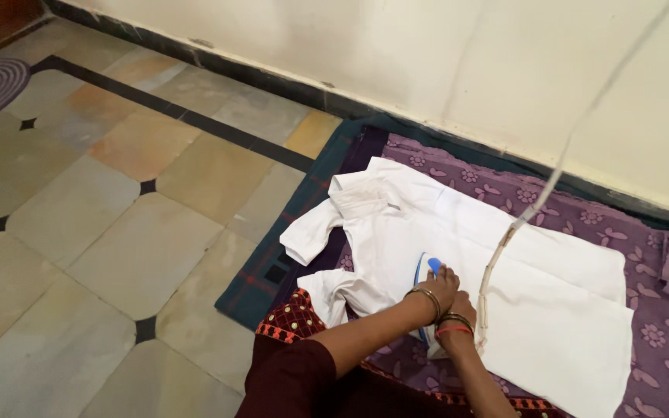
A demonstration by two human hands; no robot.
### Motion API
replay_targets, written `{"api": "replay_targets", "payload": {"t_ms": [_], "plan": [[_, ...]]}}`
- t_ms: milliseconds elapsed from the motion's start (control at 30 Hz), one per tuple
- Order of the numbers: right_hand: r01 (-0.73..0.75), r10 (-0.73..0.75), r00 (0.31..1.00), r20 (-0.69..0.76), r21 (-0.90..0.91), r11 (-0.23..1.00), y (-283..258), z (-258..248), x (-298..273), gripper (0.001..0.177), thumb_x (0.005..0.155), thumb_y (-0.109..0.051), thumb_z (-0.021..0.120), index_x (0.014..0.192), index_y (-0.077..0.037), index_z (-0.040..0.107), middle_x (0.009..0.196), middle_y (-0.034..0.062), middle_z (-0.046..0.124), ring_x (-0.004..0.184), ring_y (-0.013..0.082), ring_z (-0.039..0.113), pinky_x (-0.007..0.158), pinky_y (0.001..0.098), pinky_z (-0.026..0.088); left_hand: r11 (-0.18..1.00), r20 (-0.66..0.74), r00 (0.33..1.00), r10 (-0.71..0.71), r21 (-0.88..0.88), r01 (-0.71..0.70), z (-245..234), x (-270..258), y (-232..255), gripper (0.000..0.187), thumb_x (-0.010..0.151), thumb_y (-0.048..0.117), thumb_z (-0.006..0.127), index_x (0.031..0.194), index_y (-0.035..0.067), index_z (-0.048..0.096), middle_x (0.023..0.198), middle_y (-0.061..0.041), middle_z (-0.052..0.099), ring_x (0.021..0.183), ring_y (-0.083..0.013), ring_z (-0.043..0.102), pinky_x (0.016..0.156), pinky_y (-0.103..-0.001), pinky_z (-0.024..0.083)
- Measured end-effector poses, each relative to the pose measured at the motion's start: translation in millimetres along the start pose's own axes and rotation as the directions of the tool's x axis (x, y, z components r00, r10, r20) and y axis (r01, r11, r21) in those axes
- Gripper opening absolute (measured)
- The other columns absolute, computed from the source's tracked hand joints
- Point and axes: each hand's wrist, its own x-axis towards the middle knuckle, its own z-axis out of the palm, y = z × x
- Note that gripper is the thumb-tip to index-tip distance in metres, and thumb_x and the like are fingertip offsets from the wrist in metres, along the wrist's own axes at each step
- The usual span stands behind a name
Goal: The person irons a white long-sleeved shirt laid out on a purple patterned bedsheet. They use a blue and white electric iron to smooth the fabric, moving it back and forth across the shirt's body and sleeves. The person periodically adjusts the shirt's position to ensure even coverage.
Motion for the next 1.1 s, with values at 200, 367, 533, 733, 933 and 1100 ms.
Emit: {"api": "replay_targets", "payload": {"t_ms": [200,367,533,733,933,1100], "plan": [[-0.088,0.088,0.996,-0.001,0.031,0.996,-40,-10,56,0.044,0.093,-0.035,0.068,0.112,0.004,0.061,0.108,0.0296,0.070,0.105,0.0438,0.070,0.087,0.0472,0.058,0.999,-0.058,0.998,-0.026,0.016,0.027,4,53,-46,0.063,0.097,0.017,0.056,0.149,-0.009,0.032,0.159,-0.033,0.031,0.150,-0.0461,0.030,0.117,-0.055,0.035],[0.048,-0.049,0.998,-0.036,-0.044,0.998,-47,-6,92,0.035,0.092,-0.028,0.067,0.112,0.001,0.064,0.111,0.0256,0.071,0.105,0.0413,0.071,0.088,0.0449,0.058,0.995,-0.014,0.997,-0.079,0.053,0.080,-10,85,-76,0.067,0.095,0.016,0.059,0.150,-0.009,0.031,0.159,-0.032,0.029,0.150,-0.0433,0.029,0.118,-0.052,0.035],[0.153,-0.154,0.988,0.008,-0.162,0.975,-29,2,98,0.033,0.091,-0.024,0.067,0.119,-0.007,0.065,0.113,0.0237,0.070,0.106,0.0411,0.070,0.086,0.0458,0.058,0.992,-0.009,0.994,-0.106,-0.064,0.105,-25,67,-58,0.065,0.096,0.013,0.059,0.150,-0.009,0.031,0.161,-0.033,0.028,0.152,-0.0446,0.027,0.118,-0.052,0.035],[-0.069,0.071,0.995,0.065,-0.038,0.997,18,11,39,0.039,0.091,-0.035,0.068,0.112,-0.002,0.067,0.112,0.0251,0.072,0.109,0.0411,0.070,0.089,0.0457,0.059,0.998,0.129,0.990,-0.054,-0.016,0.056,-40,6,16,0.075,0.091,0.014,0.063,0.151,-0.012,0.026,0.161,-0.034,0.023,0.152,-0.0461,0.022,0.120,-0.053,0.030],[-0.156,0.157,0.988,-0.010,0.085,0.984,28,1,5,0.046,0.098,-0.040,0.062,0.112,0.004,0.062,0.106,0.0300,0.072,0.104,0.0457,0.071,0.087,0.0494,0.058,0.999,0.025,0.999,0.028,0.023,-0.029,-23,0,30,0.067,0.095,0.014,0.059,0.149,-0.013,0.030,0.159,-0.035,0.027,0.151,-0.0476,0.027,0.117,-0.055,0.035],[-0.037,0.032,0.998,-0.046,-0.096,0.995,3,-13,43,0.034,0.096,-0.030,0.058,0.119,-0.005,0.060,0.113,0.0254,0.069,0.103,0.0417,0.071,0.084,0.0475,0.059,0.999,-0.088,0.996,0.033,0.011,-0.032,-2,45,-4,0.055,0.098,0.013,0.053,0.147,-0.008,0.037,0.160,-0.033,0.031,0.149,-0.0444,0.033,0.116,-0.051,0.040]]}}
